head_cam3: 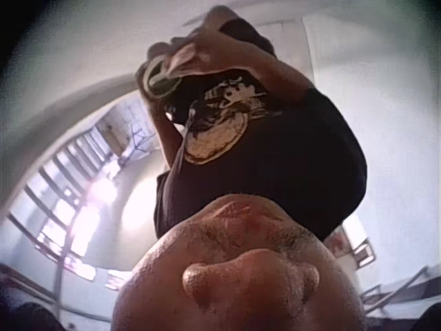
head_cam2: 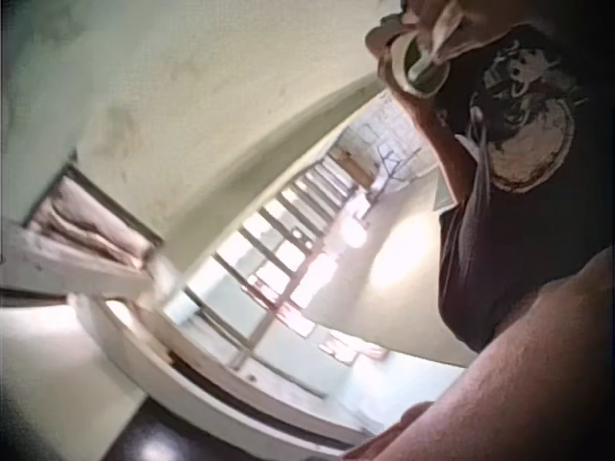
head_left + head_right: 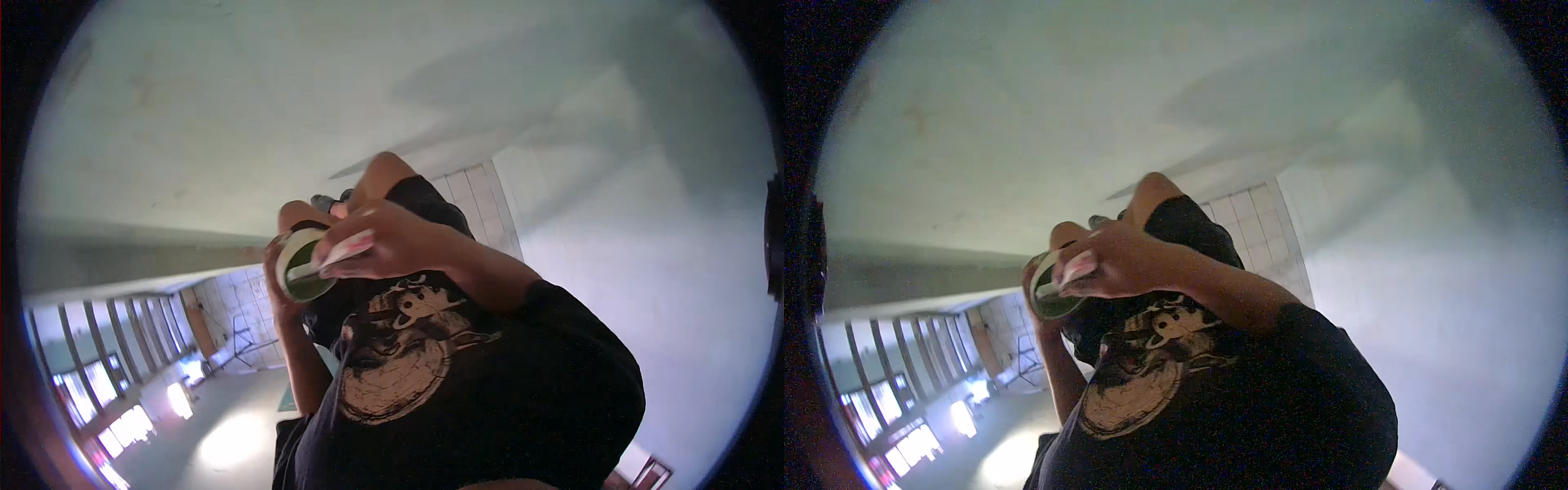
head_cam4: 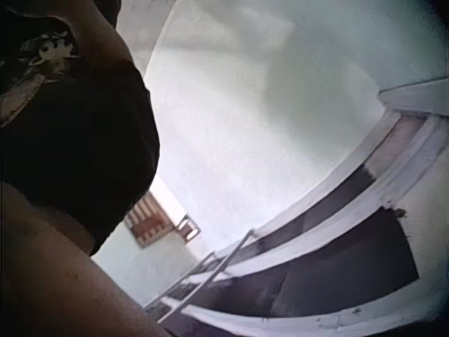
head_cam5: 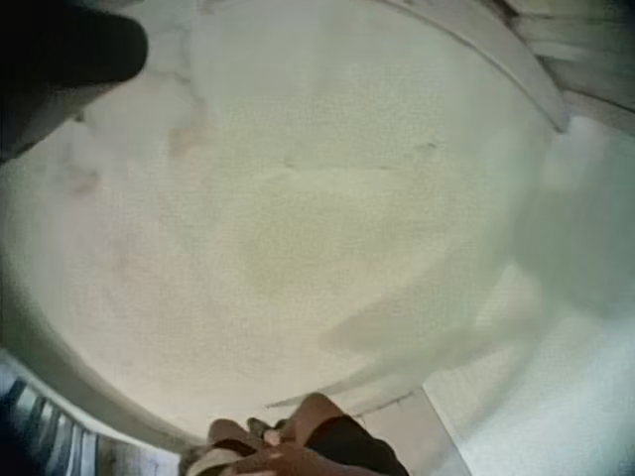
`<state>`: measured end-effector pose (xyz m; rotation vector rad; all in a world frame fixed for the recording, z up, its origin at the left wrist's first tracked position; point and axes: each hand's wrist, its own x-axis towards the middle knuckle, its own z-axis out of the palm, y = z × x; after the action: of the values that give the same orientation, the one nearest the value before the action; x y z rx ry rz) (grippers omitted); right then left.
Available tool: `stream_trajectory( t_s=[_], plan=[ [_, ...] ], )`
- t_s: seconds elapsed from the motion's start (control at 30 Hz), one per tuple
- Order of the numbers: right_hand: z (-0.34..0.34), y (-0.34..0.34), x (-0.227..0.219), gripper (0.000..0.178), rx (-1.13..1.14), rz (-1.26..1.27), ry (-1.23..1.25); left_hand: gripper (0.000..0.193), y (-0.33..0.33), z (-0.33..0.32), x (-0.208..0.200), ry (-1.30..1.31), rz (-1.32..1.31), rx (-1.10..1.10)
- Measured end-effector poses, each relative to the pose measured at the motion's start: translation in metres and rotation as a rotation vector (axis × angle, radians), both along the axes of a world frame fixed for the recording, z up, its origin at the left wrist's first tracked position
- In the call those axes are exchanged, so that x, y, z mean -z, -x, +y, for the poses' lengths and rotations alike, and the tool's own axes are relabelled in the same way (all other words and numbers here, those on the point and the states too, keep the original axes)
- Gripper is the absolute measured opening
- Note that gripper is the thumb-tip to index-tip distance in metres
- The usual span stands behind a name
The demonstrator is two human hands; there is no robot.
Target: Painting a ceiling using a brush and light green paint.
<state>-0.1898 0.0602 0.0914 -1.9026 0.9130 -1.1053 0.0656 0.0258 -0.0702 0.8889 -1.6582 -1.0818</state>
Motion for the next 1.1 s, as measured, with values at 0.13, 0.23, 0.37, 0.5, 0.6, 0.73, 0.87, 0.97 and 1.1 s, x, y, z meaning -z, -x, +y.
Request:
stream_trajectory(
  t_s=[0.13, 0.23, 0.37, 0.5, 0.6, 0.73, 0.87, 0.97, 1.1],
  plan=[
    [0.002, -0.002, 0.02, 0.021, -0.009, -0.027, 0.058, 0.093, -0.001, 0.0, -0.013, 0.314, -0.347, -0.045],
    [0.005, 0.001, 0.022, 0.019, 0.007, -0.093, 0.043, 0.086, 0.003, 0.0, -0.028, 0.456, -0.53, -0.074],
    [0.006, 0.007, 0.015, 0.02, -0.007, -0.066, 0.11, 0.107, 0.003, -0.009, -0.029, 0.581, -0.585, -0.03],
    [0.007, 0.018, 0.012, 0.022, 0.014, -0.048, 0.105, 0.107, 0.024, -0.018, -0.032, 0.496, -0.316, 0.026],
    [0.007, 0.026, 0.003, 0.021, -0.019, -0.027, 0.042, 0.104, 0.028, -0.019, -0.03, 0.414, -0.346, 0.045],
    [0.009, 0.039, -0.004, 0.021, -0.019, -0.12, 0.042, 0.1, 0.041, -0.015, -0.028, 0.428, -0.205, 0.008],
    [0.013, 0.037, -0.01, 0.02, -0.063, -0.079, -0.011, 0.091, 0.06, -0.014, -0.052, 0.432, -0.019, 0.165],
    [0.018, 0.037, -0.016, 0.02, -0.047, -0.115, 0.003, 0.092, 0.06, -0.012, -0.057, 0.462, -0.029, 0.155],
    [0.02, 0.031, -0.014, 0.02, -0.023, -0.086, 0.028, 0.099, 0.042, -0.008, -0.035, 0.415, -0.205, 0.007]
  ],
)
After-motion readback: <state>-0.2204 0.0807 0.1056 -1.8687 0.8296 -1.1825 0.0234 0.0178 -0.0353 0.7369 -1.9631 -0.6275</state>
